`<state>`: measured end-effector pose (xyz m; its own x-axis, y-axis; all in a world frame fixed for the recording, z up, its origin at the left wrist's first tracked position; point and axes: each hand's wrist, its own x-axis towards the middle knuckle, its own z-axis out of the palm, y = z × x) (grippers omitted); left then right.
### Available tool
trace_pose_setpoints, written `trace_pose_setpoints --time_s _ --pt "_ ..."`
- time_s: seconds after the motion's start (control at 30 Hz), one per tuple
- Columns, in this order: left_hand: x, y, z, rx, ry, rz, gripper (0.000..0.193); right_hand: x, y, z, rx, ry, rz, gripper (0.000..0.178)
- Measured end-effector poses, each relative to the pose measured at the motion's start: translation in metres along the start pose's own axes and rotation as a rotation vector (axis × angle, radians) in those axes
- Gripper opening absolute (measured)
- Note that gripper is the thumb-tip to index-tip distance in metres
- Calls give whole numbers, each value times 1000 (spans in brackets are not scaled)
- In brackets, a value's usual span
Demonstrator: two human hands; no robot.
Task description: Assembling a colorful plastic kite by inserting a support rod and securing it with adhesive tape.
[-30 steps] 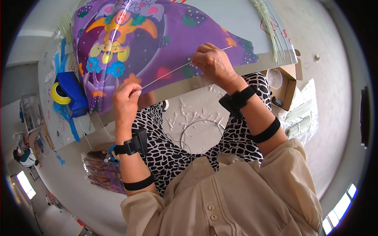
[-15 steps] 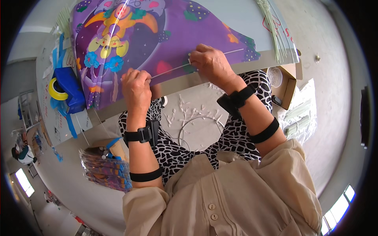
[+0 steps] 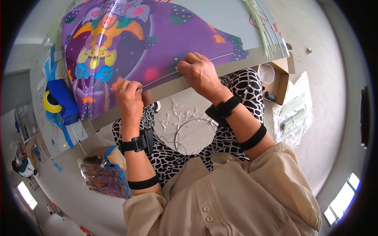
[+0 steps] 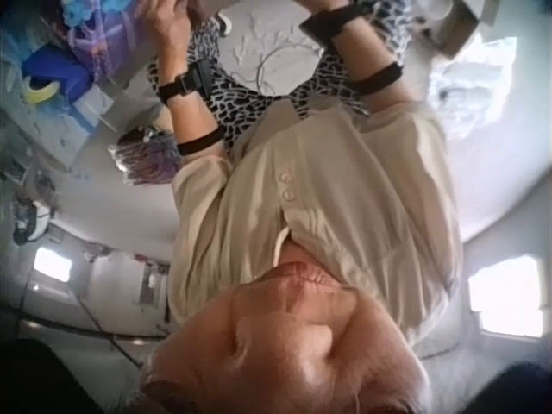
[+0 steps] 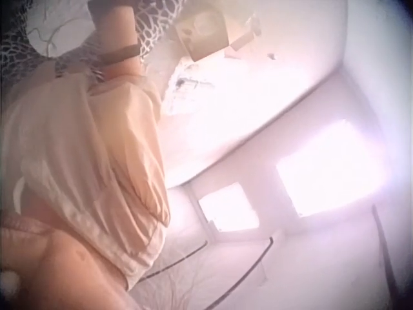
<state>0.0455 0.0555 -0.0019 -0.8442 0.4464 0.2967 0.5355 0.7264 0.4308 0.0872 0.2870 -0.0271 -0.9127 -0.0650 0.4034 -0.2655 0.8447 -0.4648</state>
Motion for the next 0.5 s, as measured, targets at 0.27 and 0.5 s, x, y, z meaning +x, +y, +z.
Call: trace_pose_setpoints --time_s 0.27,0.5 --pt "3 5 5 8 -15 20 12 -3 1 1 19 38 12 3" --pt "4 12 7 -27 -34 -36 11 -3 2 1 24 51 13 4"
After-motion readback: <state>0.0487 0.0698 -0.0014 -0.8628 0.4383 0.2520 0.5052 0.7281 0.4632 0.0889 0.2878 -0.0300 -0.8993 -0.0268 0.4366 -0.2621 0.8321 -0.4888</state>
